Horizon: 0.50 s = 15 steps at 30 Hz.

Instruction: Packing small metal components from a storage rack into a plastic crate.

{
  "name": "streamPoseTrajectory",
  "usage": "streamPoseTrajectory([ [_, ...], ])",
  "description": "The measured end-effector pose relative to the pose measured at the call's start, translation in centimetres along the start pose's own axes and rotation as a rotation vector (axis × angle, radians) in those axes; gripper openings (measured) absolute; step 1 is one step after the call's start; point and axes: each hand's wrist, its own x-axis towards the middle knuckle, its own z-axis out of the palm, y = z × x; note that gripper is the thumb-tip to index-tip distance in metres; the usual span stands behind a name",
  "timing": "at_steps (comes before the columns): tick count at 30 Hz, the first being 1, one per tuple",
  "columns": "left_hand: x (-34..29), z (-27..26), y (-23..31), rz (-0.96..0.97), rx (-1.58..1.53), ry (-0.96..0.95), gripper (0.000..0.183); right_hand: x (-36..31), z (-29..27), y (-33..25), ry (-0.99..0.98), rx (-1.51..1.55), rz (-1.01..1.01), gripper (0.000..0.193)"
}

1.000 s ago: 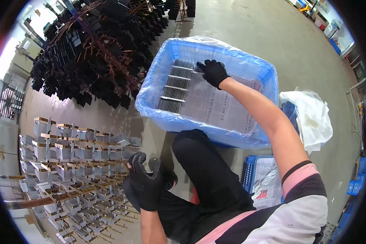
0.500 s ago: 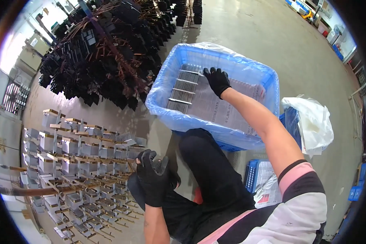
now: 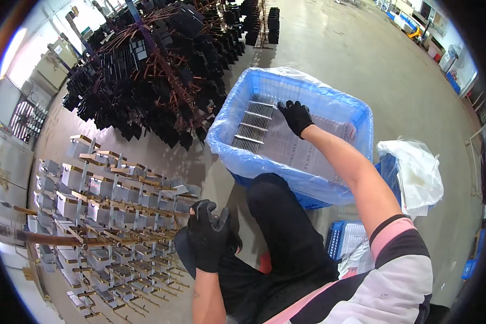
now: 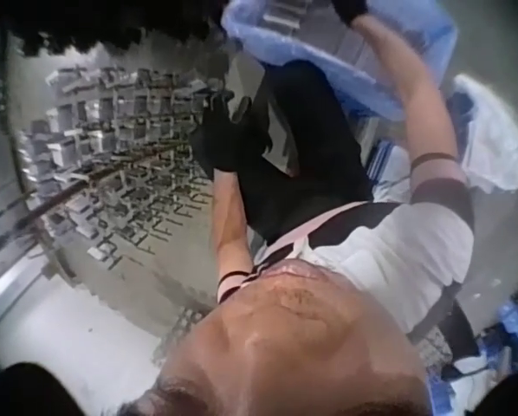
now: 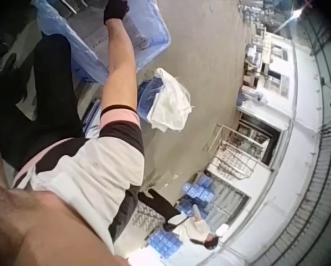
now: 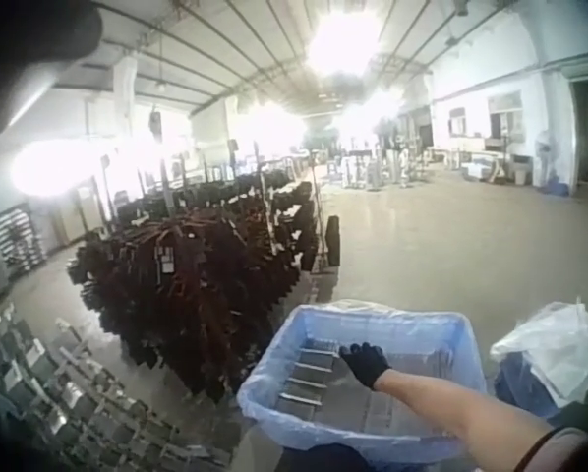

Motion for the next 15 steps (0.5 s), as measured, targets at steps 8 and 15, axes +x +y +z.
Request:
streamPoseTrajectory([
  [8,0.3,-2.3,1.4,-0.113,-0.027,0.048,0.027,0.9,-4.6,1.9,0.007,0.07,0.033,0.041],
  [15,-0.5,-4.8,-11.3,-0.275,-0.053,0.183,0.017,-1.3,-20.9,-7.7,0.544,0.603,-0.309,0.036],
])
